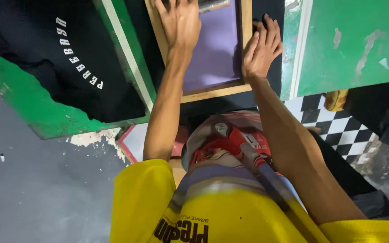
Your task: The person screens a design onto a black t-shirt using a squeegee and an ink frame.
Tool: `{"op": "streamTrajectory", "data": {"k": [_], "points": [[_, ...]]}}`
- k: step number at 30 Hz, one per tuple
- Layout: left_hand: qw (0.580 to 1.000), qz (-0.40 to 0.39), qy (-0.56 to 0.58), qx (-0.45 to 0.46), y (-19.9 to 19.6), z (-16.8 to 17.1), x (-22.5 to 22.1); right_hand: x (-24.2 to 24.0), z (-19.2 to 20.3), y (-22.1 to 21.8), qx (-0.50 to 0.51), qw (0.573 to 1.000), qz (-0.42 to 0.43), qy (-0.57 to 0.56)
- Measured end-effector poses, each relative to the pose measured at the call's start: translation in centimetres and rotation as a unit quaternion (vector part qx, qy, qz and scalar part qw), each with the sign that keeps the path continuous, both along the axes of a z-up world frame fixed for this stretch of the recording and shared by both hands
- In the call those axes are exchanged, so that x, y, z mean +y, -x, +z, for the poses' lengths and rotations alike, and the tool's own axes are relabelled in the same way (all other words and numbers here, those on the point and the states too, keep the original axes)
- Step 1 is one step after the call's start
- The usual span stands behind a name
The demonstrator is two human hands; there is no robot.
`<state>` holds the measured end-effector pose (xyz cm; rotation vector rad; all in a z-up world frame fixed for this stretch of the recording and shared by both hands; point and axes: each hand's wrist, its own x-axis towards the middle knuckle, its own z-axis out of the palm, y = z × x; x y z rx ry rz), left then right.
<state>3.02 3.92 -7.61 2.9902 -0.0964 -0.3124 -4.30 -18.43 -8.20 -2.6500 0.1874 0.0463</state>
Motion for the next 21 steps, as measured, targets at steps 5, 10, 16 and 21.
{"op": "streamTrajectory", "data": {"k": [5, 10, 16, 21], "points": [[0.996, 0.016, -0.009, -0.082, 2.5, -0.6, -1.1, -0.3, -0.3, -0.6, 0.012, 1.000, 0.009, -0.013], [0.999, -0.012, 0.031, -0.034, 2.6, 2.2, 0.3, -0.7, -0.1, -0.8, 0.019, 1.000, 0.009, -0.014], [0.996, -0.007, 0.074, -0.050, 7.0, 3.7, 1.1, -0.2, 0.1, -0.5, 0.010, 0.999, 0.013, -0.027], [0.990, 0.074, 0.118, -0.013, 13.3, 6.8, 0.7, -0.2, 0.6, -0.4, -0.023, 0.999, 0.013, -0.033]]}}
